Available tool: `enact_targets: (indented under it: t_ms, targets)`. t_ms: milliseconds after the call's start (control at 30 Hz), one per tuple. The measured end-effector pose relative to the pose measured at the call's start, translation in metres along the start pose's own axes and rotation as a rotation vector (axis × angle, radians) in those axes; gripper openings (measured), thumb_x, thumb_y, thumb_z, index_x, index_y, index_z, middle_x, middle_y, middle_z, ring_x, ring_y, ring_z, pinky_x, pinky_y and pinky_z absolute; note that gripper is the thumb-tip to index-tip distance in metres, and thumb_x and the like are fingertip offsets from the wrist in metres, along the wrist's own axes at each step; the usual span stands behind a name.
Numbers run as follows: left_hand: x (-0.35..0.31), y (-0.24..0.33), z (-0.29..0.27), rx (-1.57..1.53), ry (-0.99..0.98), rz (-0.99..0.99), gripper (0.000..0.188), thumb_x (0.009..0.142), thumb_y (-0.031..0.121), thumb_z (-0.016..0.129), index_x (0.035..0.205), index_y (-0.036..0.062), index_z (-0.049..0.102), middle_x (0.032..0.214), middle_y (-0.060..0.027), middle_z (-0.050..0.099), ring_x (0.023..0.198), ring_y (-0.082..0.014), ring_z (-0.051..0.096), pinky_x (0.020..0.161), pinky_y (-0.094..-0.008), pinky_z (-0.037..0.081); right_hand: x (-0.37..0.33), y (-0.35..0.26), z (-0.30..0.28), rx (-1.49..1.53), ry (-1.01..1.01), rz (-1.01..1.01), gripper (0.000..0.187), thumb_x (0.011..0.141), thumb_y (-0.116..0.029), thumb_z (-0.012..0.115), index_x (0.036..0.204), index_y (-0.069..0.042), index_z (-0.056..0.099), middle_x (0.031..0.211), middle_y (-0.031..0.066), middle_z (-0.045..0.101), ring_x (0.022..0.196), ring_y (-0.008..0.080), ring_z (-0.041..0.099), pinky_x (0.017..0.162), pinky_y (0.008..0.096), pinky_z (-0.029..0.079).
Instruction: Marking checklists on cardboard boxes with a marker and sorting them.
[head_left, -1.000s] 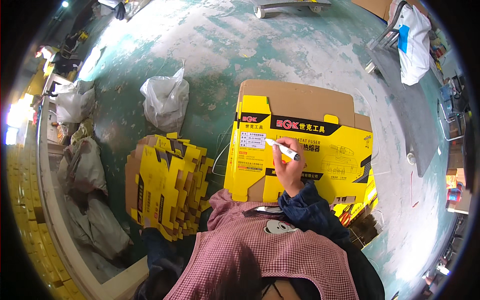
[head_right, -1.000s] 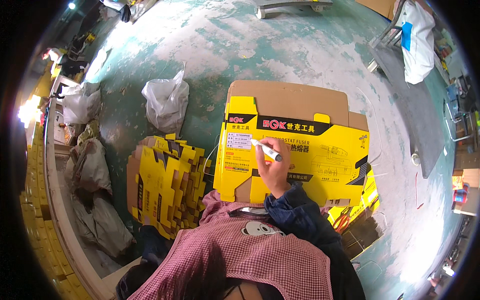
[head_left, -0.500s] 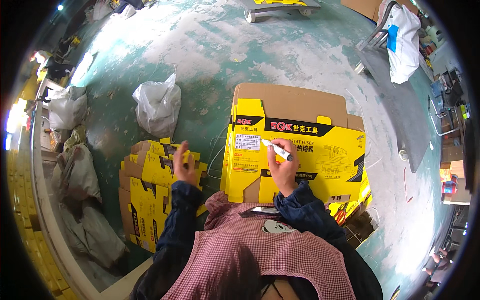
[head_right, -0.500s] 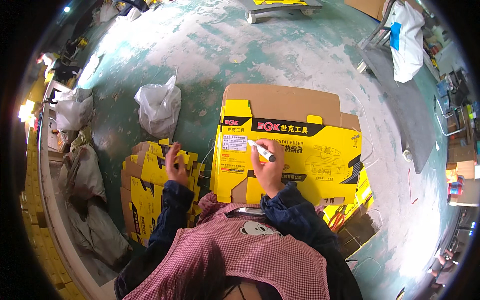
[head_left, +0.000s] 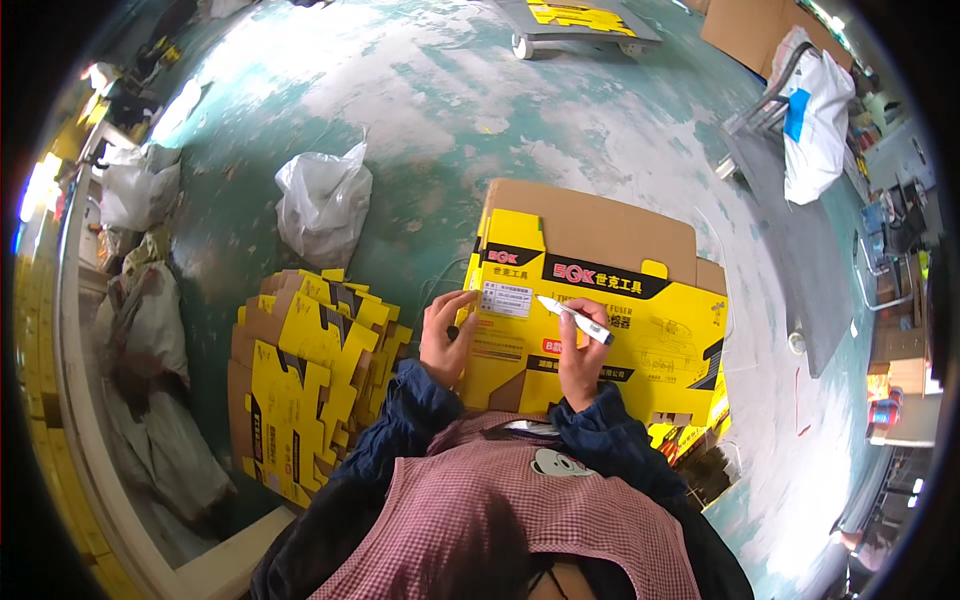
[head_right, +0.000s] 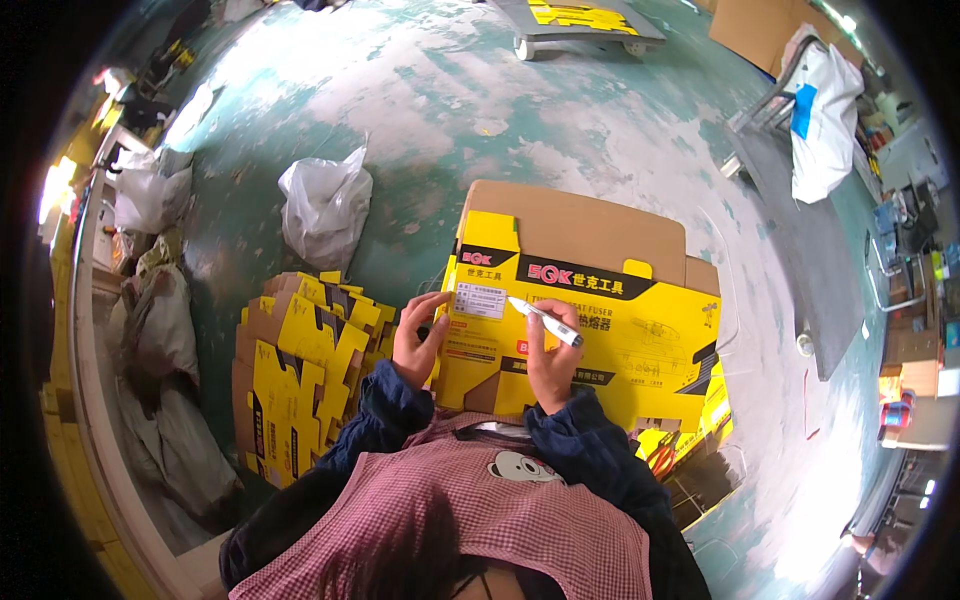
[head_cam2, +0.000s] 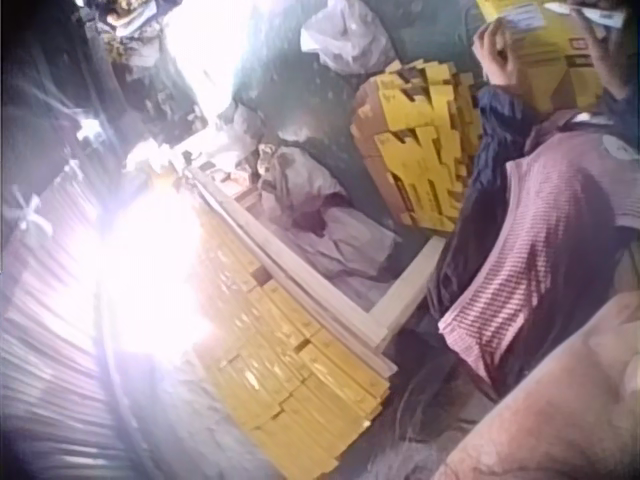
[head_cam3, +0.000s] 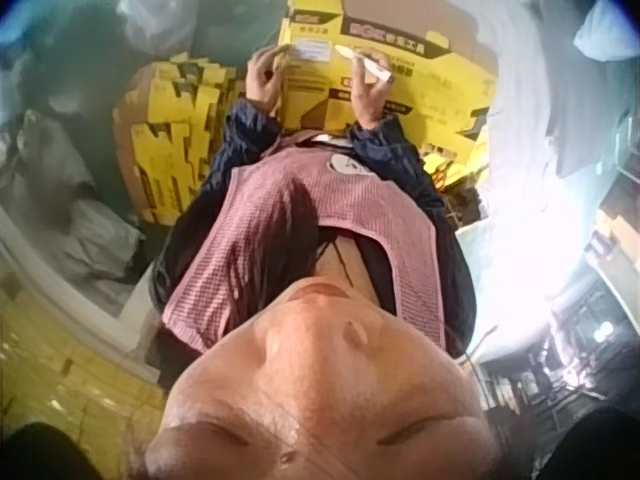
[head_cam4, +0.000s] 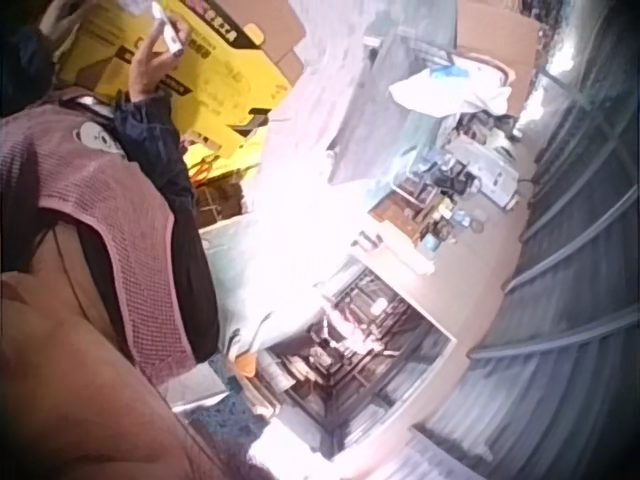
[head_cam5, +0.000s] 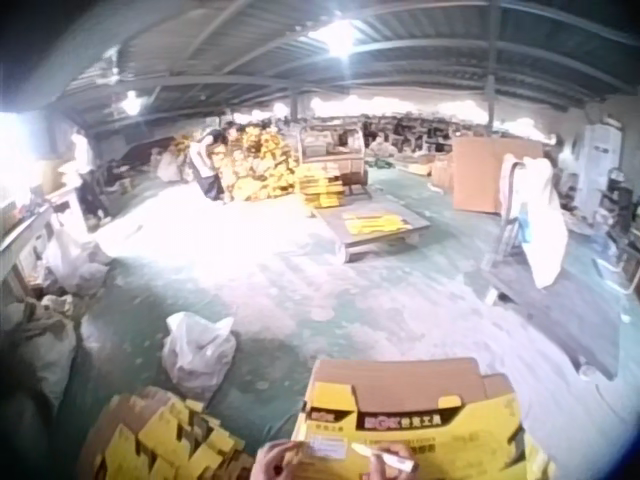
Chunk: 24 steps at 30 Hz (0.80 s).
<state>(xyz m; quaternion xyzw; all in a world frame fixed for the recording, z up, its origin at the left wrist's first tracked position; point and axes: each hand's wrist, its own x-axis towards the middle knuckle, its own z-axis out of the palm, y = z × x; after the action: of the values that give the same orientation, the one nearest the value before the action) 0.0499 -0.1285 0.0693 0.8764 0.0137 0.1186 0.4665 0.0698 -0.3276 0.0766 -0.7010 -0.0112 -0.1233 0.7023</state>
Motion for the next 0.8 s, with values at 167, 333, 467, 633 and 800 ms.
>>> enact_targets:
  t_ms: [167,333,467,633,800]
  targets:
    - [-0.011,0.018,-0.005,-0.902,-0.178,-0.498,0.047,0.093,0.015,0.060,0.135,-0.0001,0.045,0.108,-0.0121,0.064,0.093,-0.0143,0.059,0.083,-0.0280,0.047,-0.004,-0.027,-0.007,-0.086,0.009,0.022,0.015,0.091,-0.011,0.056,0.103,-0.002,0.052,0.095,0.0061,0.053,0.084,0.0135,0.051,0.078,0.0276,0.043]
    - [-0.016,-0.019,-0.019,-1.079,0.149,-0.318,0.045,0.094,0.009,0.055,0.137,-0.0005,0.044,0.120,-0.0117,0.060,0.104,-0.0167,0.057,0.093,-0.0305,0.044,-0.011,-0.061,-0.004,0.091,-0.119,-0.182,0.021,0.088,-0.007,0.053,0.108,0.000,0.048,0.096,0.0093,0.050,0.084,0.0153,0.048,0.073,0.0269,0.040]
    - [-0.043,-0.093,-0.083,-1.207,0.543,-0.469,0.050,0.092,0.005,0.055,0.139,0.0103,0.041,0.127,-0.0105,0.056,0.109,-0.0251,0.058,0.095,-0.0400,0.047,-0.006,-0.060,-0.006,-0.016,-0.149,-0.233,0.022,0.086,-0.005,0.055,0.107,0.000,0.049,0.096,0.0101,0.050,0.086,0.0180,0.049,0.080,0.0290,0.041]
    - [-0.170,-0.227,-0.205,-1.191,0.637,-0.411,0.045,0.096,0.008,0.047,0.139,0.0180,0.040,0.129,-0.0116,0.054,0.111,-0.0314,0.057,0.092,-0.0488,0.050,0.015,-0.020,-0.004,-0.136,-0.082,-0.208,0.015,0.087,-0.004,0.059,0.101,0.001,0.054,0.095,0.0085,0.057,0.086,0.0143,0.055,0.074,0.0269,0.046]
    - [-0.268,-0.264,-0.271,-0.591,0.848,-0.813,0.047,0.097,0.020,0.053,0.141,0.0152,0.038,0.137,-0.0116,0.047,0.120,-0.0292,0.050,0.095,-0.0414,0.046,0.013,0.014,-0.011,-0.227,-0.059,-0.189,0.012,0.086,-0.006,0.063,0.095,-0.001,0.057,0.087,0.0084,0.060,0.078,0.0183,0.058,0.069,0.0301,0.046]
